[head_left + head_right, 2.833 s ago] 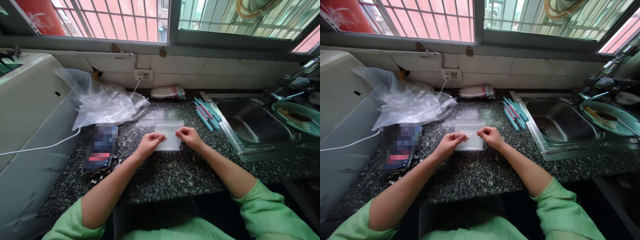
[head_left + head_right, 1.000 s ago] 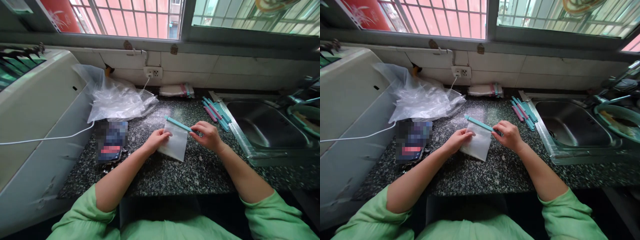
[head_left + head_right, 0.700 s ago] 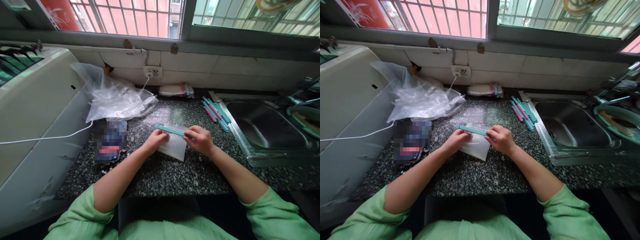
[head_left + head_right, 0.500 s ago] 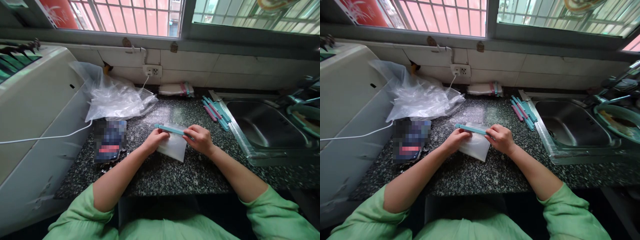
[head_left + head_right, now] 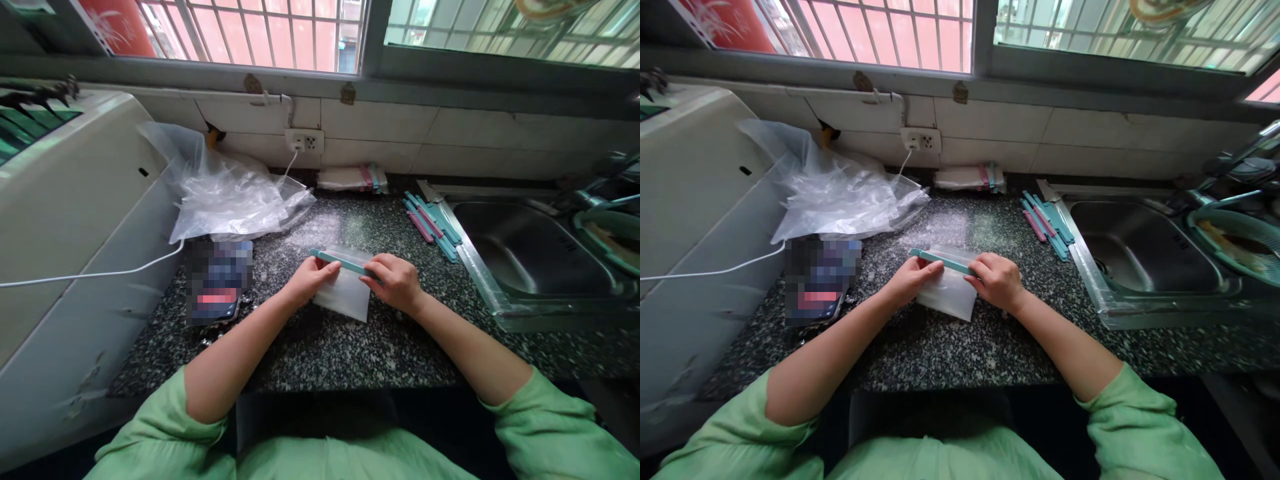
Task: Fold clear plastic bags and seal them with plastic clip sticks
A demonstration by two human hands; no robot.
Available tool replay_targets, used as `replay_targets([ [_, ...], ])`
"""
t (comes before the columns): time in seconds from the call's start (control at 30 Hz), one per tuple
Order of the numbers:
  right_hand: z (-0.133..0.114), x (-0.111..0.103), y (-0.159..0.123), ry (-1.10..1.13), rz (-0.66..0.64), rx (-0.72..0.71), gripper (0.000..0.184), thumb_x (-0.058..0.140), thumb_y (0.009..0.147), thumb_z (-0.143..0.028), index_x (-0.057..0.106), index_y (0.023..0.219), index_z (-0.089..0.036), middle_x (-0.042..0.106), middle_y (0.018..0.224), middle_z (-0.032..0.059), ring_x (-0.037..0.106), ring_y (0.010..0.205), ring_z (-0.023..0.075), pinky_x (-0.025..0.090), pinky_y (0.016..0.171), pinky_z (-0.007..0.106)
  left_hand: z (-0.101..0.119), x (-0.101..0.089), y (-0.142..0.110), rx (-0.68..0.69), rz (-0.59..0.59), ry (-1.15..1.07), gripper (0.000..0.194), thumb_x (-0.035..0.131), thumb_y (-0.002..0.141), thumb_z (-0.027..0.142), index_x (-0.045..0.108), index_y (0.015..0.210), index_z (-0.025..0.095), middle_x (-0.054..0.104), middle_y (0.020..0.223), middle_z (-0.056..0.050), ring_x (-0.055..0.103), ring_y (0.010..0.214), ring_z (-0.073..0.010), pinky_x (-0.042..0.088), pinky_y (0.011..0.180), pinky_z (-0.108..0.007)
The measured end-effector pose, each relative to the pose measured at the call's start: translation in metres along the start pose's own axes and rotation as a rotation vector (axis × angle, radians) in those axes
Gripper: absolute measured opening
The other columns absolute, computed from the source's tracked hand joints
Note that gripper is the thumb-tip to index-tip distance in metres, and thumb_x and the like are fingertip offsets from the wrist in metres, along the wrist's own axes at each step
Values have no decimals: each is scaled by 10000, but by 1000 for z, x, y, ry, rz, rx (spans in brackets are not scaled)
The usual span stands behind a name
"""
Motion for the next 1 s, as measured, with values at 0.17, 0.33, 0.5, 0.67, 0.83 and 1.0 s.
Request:
replay_targets([
  [0.17, 2, 1, -1, 1, -2, 30, 191, 497, 848, -306, 640, 832, -179, 645, 789, 64, 562, 732, 168, 424, 655, 270, 2, -8, 1, -68, 48, -16, 298, 662, 538, 384, 517, 662, 154, 478, 575, 34, 400, 523, -86, 301, 505, -219],
  [0.33, 5, 0, 0, -4, 6, 25, 176, 500, 848, -295, 641, 840, -190, 647, 784, 60, 553, 739, 175, 435, 670, 280, 12, -18, 2, -81, 64, -91, 197, 608, 515, 241, 569, 692, 162, 487, 563, 45, 415, 512, -85, 307, 488, -206],
  [0.5, 5, 3, -1, 3, 20, 21, 174, 499, 850, -284, 632, 824, -176, 642, 769, 56, 564, 714, 162, 440, 645, 261, 18, -21, 3, -73, 102, -283, 252, 611, 568, 340, 634, 726, 146, 547, 582, 7, 463, 543, -108, 351, 518, -229],
  [0.67, 3, 4, -1, -2, 25, 4, 153, 517, 838, -271, 626, 816, -165, 644, 765, 54, 572, 698, 158, 437, 621, 251, 15, -21, 3, 57, 115, -117, 480, 521, 691, 608, 538, 515, 161, 481, 488, -2, 412, 485, -105, 324, 505, -252],
  [0.83, 1, 3, -1, -23, 22, -14, 144, 531, 828, -263, 628, 797, -162, 644, 757, 53, 564, 707, 162, 433, 631, 254, 13, -19, 0, 146, 176, 68, 502, 514, 722, 619, 459, 492, 177, 415, 448, 21, 342, 434, -83, 264, 458, -250],
  [1.0, 3, 4, -2, -35, 11, 49, 141, 538, 835, -275, 632, 816, -173, 648, 781, 35, 573, 684, 141, 415, 594, 237, 7, -16, 2, 155, 196, -6, 494, 510, 729, 618, 421, 514, 182, 373, 433, 42, 314, 418, -72, 238, 430, -230],
])
Point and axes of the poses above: each hand's wrist, its own y-axis towards the middle knuckle, its own x-axis out of the palm, z = x × y, the point moved 3 cm from there along y, towards the middle knuckle
